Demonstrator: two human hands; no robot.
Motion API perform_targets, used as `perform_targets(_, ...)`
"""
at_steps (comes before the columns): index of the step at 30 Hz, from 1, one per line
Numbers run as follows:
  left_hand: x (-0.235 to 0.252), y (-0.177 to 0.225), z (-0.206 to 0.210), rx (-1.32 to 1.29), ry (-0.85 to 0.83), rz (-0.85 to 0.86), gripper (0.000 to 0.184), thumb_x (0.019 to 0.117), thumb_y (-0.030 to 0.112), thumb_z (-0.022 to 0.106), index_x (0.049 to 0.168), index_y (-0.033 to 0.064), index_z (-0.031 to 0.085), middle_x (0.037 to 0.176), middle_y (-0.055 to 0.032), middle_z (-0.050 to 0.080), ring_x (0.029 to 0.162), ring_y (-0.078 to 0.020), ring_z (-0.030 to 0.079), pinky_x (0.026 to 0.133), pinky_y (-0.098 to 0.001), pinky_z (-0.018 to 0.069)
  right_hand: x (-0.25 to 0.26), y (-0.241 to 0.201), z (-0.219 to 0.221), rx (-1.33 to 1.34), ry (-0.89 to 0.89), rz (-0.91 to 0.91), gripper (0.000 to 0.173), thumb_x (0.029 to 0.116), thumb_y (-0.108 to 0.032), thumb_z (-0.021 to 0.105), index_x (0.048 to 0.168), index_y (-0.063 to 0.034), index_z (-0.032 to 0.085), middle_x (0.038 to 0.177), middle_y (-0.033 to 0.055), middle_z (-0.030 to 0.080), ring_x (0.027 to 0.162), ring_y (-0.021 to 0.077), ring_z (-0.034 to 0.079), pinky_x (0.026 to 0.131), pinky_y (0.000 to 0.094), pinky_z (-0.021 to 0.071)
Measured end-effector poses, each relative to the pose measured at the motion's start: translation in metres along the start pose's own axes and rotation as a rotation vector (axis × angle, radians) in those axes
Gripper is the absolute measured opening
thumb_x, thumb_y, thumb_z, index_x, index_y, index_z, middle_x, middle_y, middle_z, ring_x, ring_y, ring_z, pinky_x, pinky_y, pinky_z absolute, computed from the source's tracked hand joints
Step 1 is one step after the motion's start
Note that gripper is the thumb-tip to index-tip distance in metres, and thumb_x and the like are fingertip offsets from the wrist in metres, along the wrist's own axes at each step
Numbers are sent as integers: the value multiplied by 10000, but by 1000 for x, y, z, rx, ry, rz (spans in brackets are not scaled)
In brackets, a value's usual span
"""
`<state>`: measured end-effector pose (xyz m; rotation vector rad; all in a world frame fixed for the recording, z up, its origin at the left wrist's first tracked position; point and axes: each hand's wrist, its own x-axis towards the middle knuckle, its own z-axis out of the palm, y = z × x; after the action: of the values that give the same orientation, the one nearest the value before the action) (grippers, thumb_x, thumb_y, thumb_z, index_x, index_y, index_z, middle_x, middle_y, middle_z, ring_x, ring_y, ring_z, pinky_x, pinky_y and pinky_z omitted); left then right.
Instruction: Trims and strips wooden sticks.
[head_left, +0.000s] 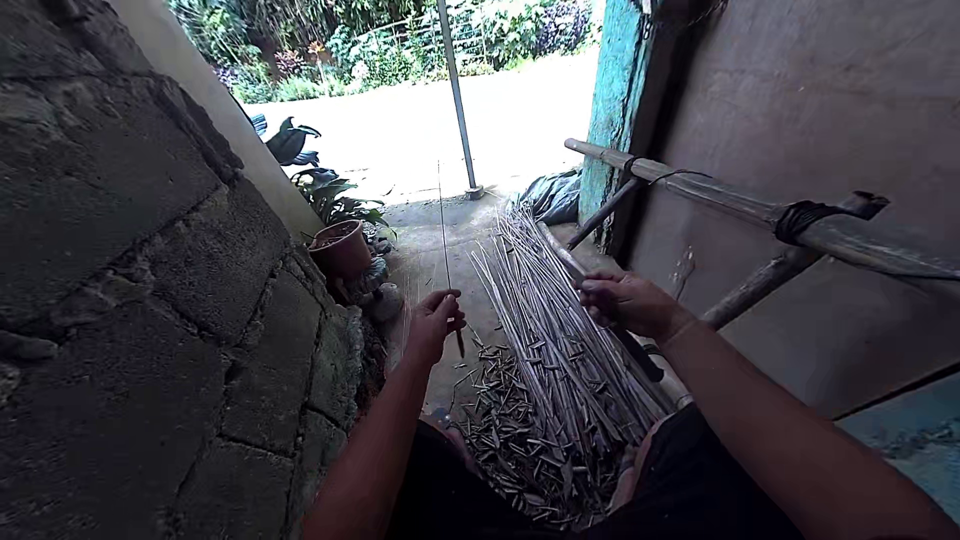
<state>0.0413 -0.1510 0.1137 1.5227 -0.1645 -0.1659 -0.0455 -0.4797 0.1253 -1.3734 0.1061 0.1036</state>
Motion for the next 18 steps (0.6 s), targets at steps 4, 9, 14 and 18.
perform_targets(4, 5, -8, 28, -98, -5, -21, 172, 1067, 80, 518, 1159, -30, 612, 936, -112, 699, 870, -204, 708, 817, -375, 606, 16, 37, 25, 20, -84, 95, 124, 1053, -114, 534, 1150, -47, 573, 855, 37, 666, 591, 99, 601, 546, 241, 525)
perform_targets(9, 27, -33, 52, 70, -16, -11, 167, 1022, 98, 617, 1120, 3, 714, 953, -68, 709, 766, -121, 641, 692, -287, 545, 36, 62, 28, 44, -84, 147, 136, 1012, -130, 624, 1109, -41, 593, 822, 29, 643, 583, 100, 591, 548, 244, 526)
perform_targets(14, 46, -67, 69, -24, -52, -50, 198, 1057, 76, 533, 1157, -53, 647, 901, -106, 709, 771, -174, 704, 727, -339, 613, 56, 84, 16, 132, -19, 219, 320, 1034, -143, 601, 1330, -34, 545, 815, 44, 642, 569, 107, 591, 524, 234, 515)
perform_targets(18, 61, -89, 81, 4, -64, -50, 212, 1067, 74, 496, 1161, -44, 645, 917, -99, 689, 806, -177, 700, 733, -339, 610, 79, 94, 7, 147, 28, 258, 364, 1046, -149, 588, 1386, -47, 507, 823, 49, 646, 570, 107, 597, 522, 233, 516)
